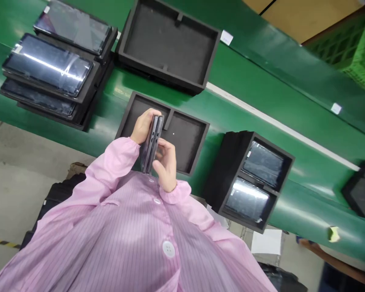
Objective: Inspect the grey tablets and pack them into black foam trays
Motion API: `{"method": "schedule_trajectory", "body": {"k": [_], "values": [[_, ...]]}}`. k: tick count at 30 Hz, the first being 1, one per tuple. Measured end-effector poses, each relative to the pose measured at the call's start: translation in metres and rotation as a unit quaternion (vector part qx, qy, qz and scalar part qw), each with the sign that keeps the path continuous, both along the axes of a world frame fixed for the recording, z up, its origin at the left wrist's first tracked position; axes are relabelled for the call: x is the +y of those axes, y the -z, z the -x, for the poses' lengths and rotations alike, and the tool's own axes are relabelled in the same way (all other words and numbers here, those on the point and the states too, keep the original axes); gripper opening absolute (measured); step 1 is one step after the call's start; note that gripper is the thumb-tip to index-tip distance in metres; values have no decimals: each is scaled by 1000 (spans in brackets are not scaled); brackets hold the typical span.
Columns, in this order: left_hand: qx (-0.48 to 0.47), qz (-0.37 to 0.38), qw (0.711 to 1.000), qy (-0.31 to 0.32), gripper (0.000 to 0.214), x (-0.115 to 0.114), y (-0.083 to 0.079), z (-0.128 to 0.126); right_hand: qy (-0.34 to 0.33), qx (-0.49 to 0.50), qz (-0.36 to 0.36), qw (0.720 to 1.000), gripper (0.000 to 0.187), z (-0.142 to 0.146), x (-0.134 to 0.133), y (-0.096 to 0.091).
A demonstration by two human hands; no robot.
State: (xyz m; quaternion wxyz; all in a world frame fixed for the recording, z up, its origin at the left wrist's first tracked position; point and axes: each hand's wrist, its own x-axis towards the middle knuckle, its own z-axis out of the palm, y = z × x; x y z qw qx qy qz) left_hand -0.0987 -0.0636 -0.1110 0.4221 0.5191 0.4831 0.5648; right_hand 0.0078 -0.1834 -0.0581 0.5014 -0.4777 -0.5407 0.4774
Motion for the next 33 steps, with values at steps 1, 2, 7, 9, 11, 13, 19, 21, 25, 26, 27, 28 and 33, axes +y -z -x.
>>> {"method": "schedule_trajectory", "body": {"k": [1, 2, 7, 9, 11, 13, 19, 21, 25, 26, 27, 28, 33], "values": [[6, -22, 999, 45, 65, 0, -2, 0, -4, 2, 25, 1000, 52, -4, 1, -2], [7, -44, 997, 68, 63, -1, -4, -1, 4, 0, 46, 999, 46, -7, 3, -4], [32, -58, 995, 74, 62, -12, -4, -8, 62, -25, 77, 995, 28, -17, 15, -5], [54, -45, 996, 63, 64, -13, -2, -10, 60, -21, 83, 995, 26, -17, 15, -5], [74, -39, 995, 55, 66, -12, -1, -10, 59, -15, 87, 994, 24, -18, 15, -5], [87, -41, 994, 53, 66, -11, 0, -10, 62, -6, 91, 994, 23, -18, 14, -5], [112, -64, 990, 54, 66, -11, -5, -11, 61, -12, 101, 993, 24, -22, 13, -5], [138, -45, 988, 52, 66, -13, -5, -12, 56, -30, 95, 993, 28, -21, 12, -5], [155, -51, 985, 59, 63, -14, -6, -14, 20, -140, 80, 987, 62, -15, 11, -5], [163, -54, 983, 64, 60, -14, -9, -13, 13, -165, 81, 983, 65, -13, 11, -5], [174, -56, 981, 67, 56, -15, -14, -11, 10, -183, 82, 980, 66, -12, 11, -5], [189, -58, 978, 64, 51, -15, -22, -8, 9, -192, 82, 978, 65, -11, 12, -4], [331, -98, 938, -23, 29, -36, -115, 18, 19, -208, 105, 972, 71, -10, 15, -7]]}}
